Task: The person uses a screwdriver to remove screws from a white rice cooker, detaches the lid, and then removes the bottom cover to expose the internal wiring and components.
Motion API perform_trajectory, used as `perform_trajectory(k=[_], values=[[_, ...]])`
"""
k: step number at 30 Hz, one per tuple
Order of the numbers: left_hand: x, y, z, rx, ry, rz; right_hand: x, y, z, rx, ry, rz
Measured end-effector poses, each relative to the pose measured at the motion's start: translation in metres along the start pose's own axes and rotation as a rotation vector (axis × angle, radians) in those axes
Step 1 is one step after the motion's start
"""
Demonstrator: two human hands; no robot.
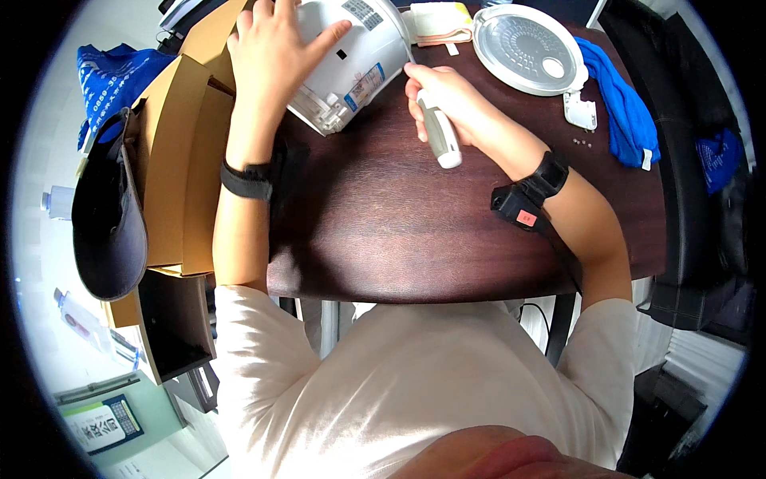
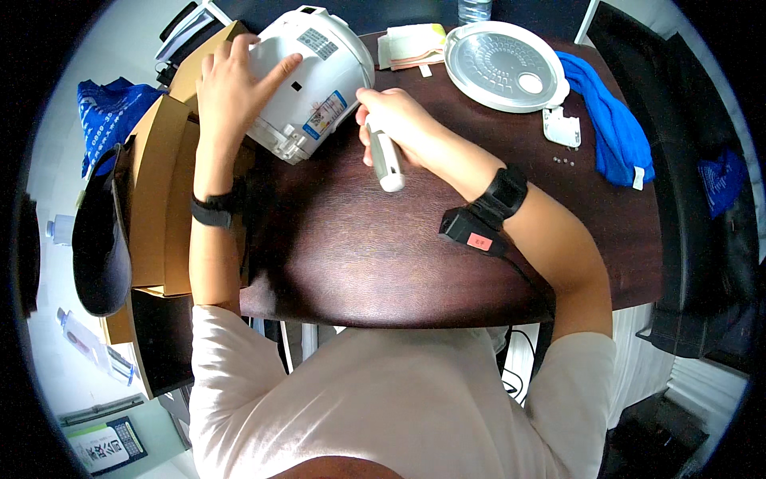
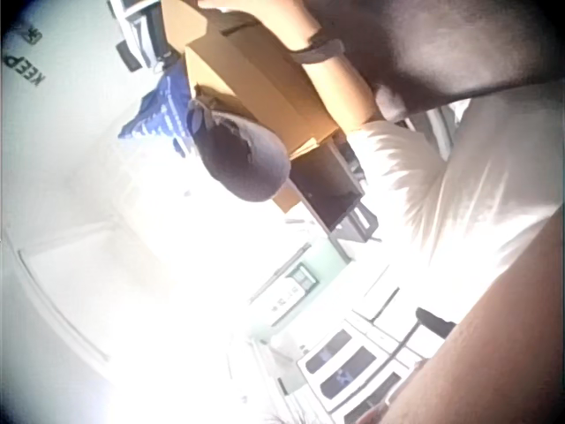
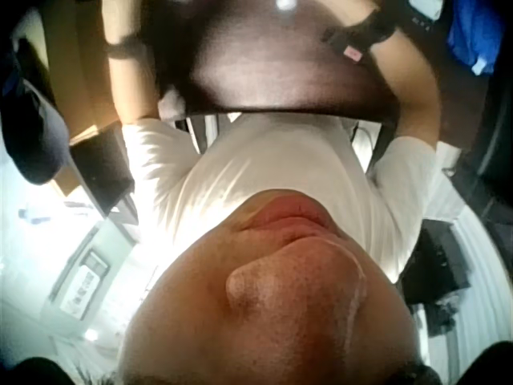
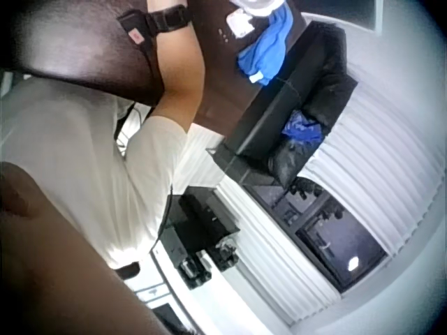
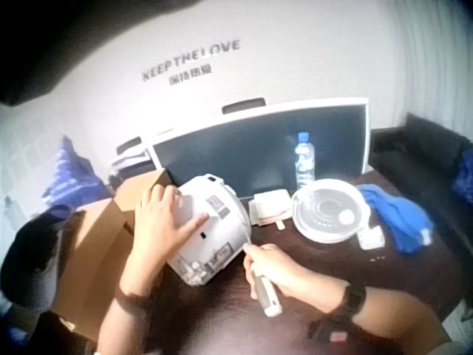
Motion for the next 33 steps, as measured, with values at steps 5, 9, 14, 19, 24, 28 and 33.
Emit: perform_trajectory(k=[5,9,14,19,24,28,33], values=[[0.004,-0.014,-0.015,0.078,-0.047,0.051,-0.004,0.003,-0.012,-0.085,0.013,-0.001],[0.007,-0.014,-0.010,-0.105,-0.033,-0.114,0.002,0.005,-0.019,-0.081,0.019,0.000],[0.002,-0.003,0.006,-0.038,-0.046,-0.107,0.003,-0.001,-0.020,-0.066,0.013,0.026],[-0.003,0.005,0.013,0.002,-0.079,-0.067,0.010,0.014,-0.028,0.071,0.048,-0.077],[-0.042,0.015,0.030,0.098,-0.266,0.011,0.040,0.067,-0.052,0.092,0.221,0.132],[-0.017,0.000,0.008,-0.006,-0.159,0.082,0.013,0.038,-0.073,-0.085,0.268,0.122],[-0.023,-0.006,0.000,-0.030,-0.204,0.103,0.010,0.053,-0.062,-0.200,0.098,0.142]])
Point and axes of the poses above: each hand's wrist, its own x-axis towards the middle knuckle, its own y-axis out of the back of the hand, z = x × y, the point moved 4 cm from there along x, towards the middle knuckle, and after that the axes turned 3 degrees about -z, right-handed, at the moved point
